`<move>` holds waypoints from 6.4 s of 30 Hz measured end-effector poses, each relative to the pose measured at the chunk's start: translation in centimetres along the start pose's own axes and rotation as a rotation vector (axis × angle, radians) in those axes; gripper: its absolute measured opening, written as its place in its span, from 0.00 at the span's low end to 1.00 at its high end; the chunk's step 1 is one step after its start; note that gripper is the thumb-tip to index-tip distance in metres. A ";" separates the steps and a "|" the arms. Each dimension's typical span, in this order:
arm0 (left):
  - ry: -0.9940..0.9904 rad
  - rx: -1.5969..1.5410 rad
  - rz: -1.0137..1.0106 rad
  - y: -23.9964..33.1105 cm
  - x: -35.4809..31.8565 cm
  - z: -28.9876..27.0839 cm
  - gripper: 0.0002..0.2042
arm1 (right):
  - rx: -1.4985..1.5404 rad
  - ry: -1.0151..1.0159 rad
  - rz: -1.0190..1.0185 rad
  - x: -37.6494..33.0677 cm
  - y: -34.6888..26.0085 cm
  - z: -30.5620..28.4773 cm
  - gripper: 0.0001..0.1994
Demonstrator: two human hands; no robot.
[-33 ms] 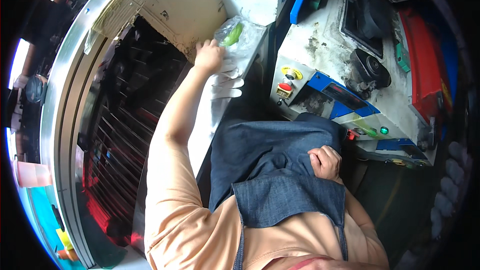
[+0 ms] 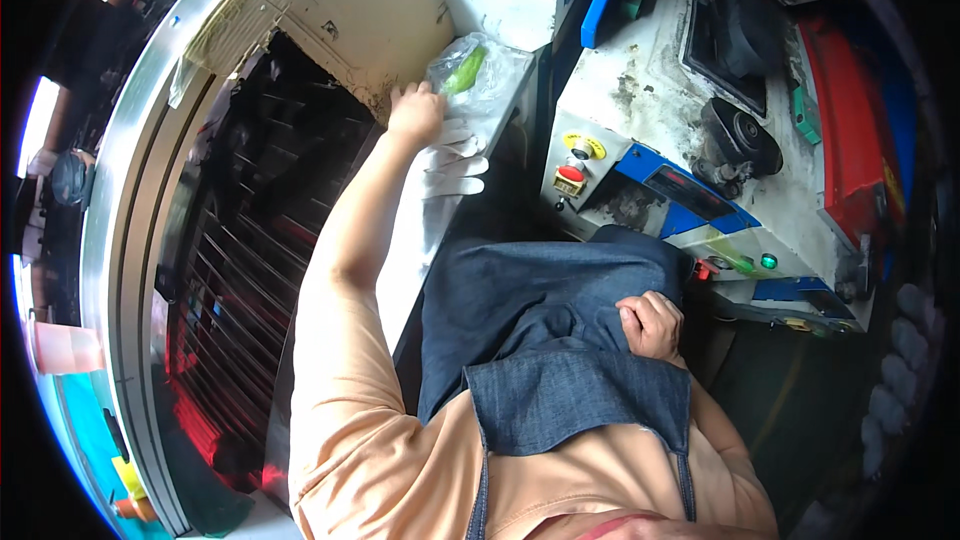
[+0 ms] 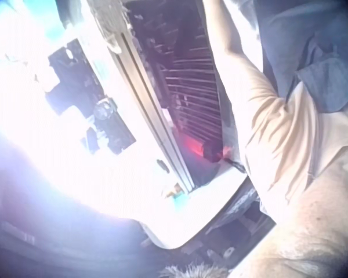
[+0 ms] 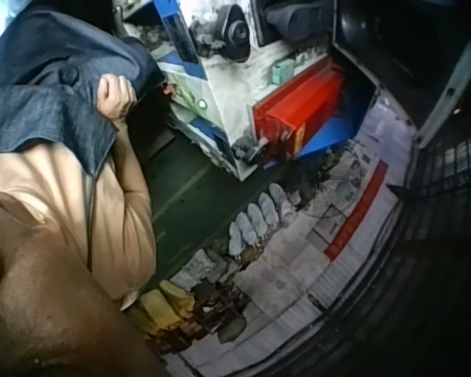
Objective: The person polishes black leather shoes using a machine with a rotating brush. They repeatedly pick up shoes from a conveyor belt, press them against the brush, and place them back on the belt. The person also briefly handles a cucumber in a plastic bag during the process.
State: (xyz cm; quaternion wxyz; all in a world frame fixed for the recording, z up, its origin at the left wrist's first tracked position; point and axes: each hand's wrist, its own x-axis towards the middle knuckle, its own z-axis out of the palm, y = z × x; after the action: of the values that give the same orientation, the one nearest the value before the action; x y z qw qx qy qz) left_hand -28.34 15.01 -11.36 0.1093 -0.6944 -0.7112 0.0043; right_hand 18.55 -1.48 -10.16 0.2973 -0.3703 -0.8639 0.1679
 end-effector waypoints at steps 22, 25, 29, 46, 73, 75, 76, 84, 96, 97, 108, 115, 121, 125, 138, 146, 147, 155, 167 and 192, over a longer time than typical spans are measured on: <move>-0.255 0.022 -0.363 3.6 11.1 -0.9 0.17 | -0.033 -0.039 0.086 0.5 -0.1 0.0 0.01; -0.266 -0.039 -0.391 3.1 11.0 -0.9 0.19 | -0.030 -0.037 0.084 0.4 0.1 0.2 0.01; -0.035 -0.172 -0.482 2.4 9.8 0.8 0.20 | -0.039 -0.044 0.093 0.7 -0.2 0.2 0.01; 0.622 -0.972 -0.223 0.6 3.3 -5.6 0.24 | -0.049 -0.076 0.095 1.2 -0.6 0.7 0.03; 0.682 -1.856 -0.361 0.2 -5.2 -9.7 0.19 | 0.095 -0.060 0.416 30.5 -1.9 17.7 0.35; 0.686 -1.868 -0.376 0.0 -6.2 -10.0 0.19 | 0.004 -0.058 0.351 32.0 -1.7 18.5 0.31; 0.679 -1.874 -0.385 0.0 -6.6 -10.1 0.20 | -0.042 -0.054 0.320 32.7 -1.6 18.8 0.30; 0.693 -1.789 -0.418 -1.4 -8.7 -11.2 0.20 | -0.053 0.093 0.298 38.3 -1.1 19.9 0.10; 0.668 -1.865 -0.423 -0.8 -10.3 -10.6 0.20 | -0.390 -0.325 -0.009 46.7 -0.7 21.1 0.12; 0.650 -1.866 -0.442 -0.9 -10.6 -10.8 0.20 | -0.308 -0.324 0.029 47.0 -0.6 20.8 0.13; 0.730 -1.949 -0.427 -0.2 -9.8 -10.6 0.19 | 0.199 0.098 0.485 49.0 -1.4 17.1 0.19; 0.713 -1.796 -0.532 0.0 -5.7 -9.7 0.18 | 0.419 0.035 0.959 46.1 6.3 25.0 0.16; 0.558 -1.442 -0.586 -0.3 0.6 -8.7 0.22 | 0.445 -0.056 0.860 46.4 3.5 21.4 0.18; 0.344 -1.262 -0.627 0.9 6.7 -7.6 0.25 | 0.490 0.062 0.871 46.3 7.4 22.4 0.18; -0.223 -0.990 -0.700 0.5 11.4 2.7 0.23 | 0.173 0.189 0.720 41.5 -0.8 17.1 0.24; -0.094 -0.765 -0.576 0.8 9.9 -0.6 0.20 | 0.477 0.064 -0.043 29.7 -5.3 8.1 0.12; 0.068 -0.757 -0.522 0.4 8.6 -0.6 0.18 | 0.427 -0.017 -0.107 27.4 -6.3 5.7 0.11; 0.465 -0.928 -0.295 -1.4 -8.2 -3.0 0.06 | 0.055 -0.155 -0.041 11.0 -2.4 -2.5 0.14; 0.259 -1.221 -0.923 1.6 -30.0 -1.7 0.19 | -0.115 -0.096 -0.044 1.5 0.3 0.4 0.11; -0.056 -0.642 -0.156 12.6 -33.9 -5.9 0.28 | -0.338 -0.246 -0.012 -1.2 2.9 0.1 0.23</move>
State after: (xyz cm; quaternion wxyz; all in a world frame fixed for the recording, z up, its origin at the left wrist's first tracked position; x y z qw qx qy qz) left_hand -14.60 -18.94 -12.67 -0.1347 -0.6364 -0.7300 -0.2097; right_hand 20.70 -0.46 -12.21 0.1241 -0.3867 -0.9116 0.0627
